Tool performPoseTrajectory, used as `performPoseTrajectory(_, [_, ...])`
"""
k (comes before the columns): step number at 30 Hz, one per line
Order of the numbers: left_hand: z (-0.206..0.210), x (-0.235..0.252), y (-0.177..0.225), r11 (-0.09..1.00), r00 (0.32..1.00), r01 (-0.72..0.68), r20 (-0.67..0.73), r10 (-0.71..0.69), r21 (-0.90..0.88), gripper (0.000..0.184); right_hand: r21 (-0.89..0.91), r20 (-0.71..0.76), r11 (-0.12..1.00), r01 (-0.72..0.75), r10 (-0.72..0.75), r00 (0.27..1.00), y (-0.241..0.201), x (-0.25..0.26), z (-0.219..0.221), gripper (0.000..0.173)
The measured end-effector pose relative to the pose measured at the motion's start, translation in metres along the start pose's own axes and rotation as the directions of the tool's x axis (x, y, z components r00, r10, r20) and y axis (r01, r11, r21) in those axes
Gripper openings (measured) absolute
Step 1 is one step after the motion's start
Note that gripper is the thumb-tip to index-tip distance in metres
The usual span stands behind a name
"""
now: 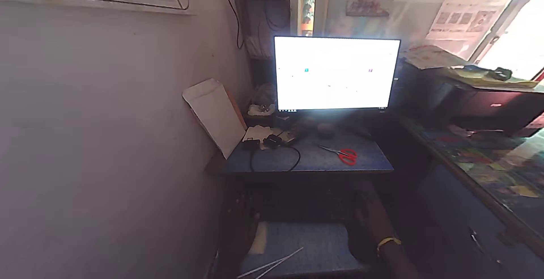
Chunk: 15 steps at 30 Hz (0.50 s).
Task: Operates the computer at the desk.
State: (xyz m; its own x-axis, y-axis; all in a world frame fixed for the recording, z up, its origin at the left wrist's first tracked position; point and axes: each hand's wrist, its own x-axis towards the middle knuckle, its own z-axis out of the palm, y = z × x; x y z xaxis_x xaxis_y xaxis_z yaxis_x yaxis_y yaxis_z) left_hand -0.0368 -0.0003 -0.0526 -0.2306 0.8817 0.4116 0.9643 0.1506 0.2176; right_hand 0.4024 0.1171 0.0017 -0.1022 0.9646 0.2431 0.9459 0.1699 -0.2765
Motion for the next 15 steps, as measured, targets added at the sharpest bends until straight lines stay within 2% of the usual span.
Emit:
performPoseTrajectory(2, [-0.0002, 0.0009, 0.0001, 1.0, 1.0, -0.001, -0.001, 0.001, -0.001, 0.068, 0.008, -0.059, 0.998, 0.069, -0.068, 0.996, 0.0012, -0.0011, 0.0022, 0.048])
performPoseTrajectory(6, [0.0024, 0.0022, -0.0015, 1.0, 1.0, 0.0, 0.007, 0.0, -0.015, 0.068, 0.005, -0.062, 0.993, 0.116, -0.116, 0.991, 0.0002, -0.0013, -0.0022, 0.046])
performPoseTrajectory(11, [-0.0014, 0.0022, 0.0013, 1.0, 0.999, 0.013, 0.037, -0.013, -0.002, 0.068, -0.002, -0.016, 0.996, 0.087, -0.087, 0.996, 0.0023, -0.0012, -0.0015, 0.048])
performPoseTrajectory(15, [0.0011, 0.0013, 0.0002, 1.0, 0.999, 0.021, 0.032, -0.021, -0.009, 0.069, -0.004, -0.038, 0.994, 0.106, -0.106, 0.994, 0.0065, -0.0007, 0.0026, 0.049])
